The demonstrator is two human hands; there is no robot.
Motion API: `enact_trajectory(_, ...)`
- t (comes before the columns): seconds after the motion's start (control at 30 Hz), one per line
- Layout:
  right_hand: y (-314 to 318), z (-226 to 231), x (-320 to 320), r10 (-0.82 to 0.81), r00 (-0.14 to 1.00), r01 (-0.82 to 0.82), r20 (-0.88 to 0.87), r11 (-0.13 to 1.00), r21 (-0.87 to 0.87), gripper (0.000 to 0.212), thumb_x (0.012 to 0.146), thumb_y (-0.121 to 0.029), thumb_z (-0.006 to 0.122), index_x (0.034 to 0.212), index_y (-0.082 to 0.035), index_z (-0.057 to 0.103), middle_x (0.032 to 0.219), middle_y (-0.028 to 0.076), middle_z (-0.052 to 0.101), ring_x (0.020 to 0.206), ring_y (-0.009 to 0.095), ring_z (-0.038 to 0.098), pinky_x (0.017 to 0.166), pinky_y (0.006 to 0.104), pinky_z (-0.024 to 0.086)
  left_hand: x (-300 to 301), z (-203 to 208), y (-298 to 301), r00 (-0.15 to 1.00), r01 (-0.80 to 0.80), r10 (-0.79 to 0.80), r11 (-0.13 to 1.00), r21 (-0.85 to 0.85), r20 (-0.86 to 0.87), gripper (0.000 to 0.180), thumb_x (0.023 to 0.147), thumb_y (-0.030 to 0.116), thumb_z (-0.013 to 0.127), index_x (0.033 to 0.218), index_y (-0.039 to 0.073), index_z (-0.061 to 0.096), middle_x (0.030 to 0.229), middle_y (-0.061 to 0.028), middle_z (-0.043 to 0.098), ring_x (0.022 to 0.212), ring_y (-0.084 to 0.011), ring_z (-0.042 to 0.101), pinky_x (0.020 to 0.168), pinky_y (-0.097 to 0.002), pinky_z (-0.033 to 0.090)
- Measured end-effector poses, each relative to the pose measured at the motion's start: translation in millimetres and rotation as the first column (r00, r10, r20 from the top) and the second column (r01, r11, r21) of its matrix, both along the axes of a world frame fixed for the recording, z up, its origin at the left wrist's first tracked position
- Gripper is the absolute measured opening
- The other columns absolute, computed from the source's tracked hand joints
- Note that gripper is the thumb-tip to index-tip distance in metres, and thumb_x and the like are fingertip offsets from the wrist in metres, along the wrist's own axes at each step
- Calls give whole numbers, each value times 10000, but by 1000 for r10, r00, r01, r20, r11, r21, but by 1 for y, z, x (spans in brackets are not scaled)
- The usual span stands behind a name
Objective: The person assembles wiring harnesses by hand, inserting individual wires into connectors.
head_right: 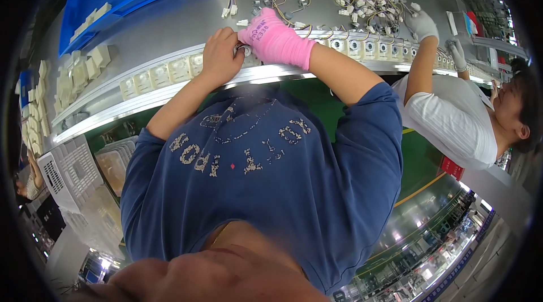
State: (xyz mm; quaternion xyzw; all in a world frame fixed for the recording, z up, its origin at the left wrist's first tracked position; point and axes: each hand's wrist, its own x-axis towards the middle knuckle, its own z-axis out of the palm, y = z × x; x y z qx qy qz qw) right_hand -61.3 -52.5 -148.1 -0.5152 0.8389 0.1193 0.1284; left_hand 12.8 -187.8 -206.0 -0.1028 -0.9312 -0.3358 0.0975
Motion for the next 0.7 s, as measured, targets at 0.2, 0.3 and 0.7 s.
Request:
enact_trajectory(0.2,10,-11,-57,-169,828,348,535,903,-253,222,750,-267,567,879,-90,599,856,104,625,873,267,598,802,373,411,-2,0,-1,999,-16,16,1000,-13,-29,112,692,99,587,785,52,545,822,-94,497,836,-287,484,728,-393,380)
enact_trajectory(0.3,16,-28,-94,-305,802,516,514,787,-338,304,728,-290,571,910,-48,598,890,150,621,892,299,593,786,385,450,-1,1,6,997,3,-5,1000,-15,-73,109,690,97,579,775,47,533,821,-107,494,833,-300,481,719,-407,381)
enact_trajectory(0.7,7,-111,-128,-303,876,336,375,942,-23,359,668,-264,585,944,-37,619,942,140,625,906,300,596,773,379,477,0,-3,4,993,5,-10,999,-42,-114,93,691,85,576,763,48,530,793,-108,491,793,-302,475,685,-405,373)
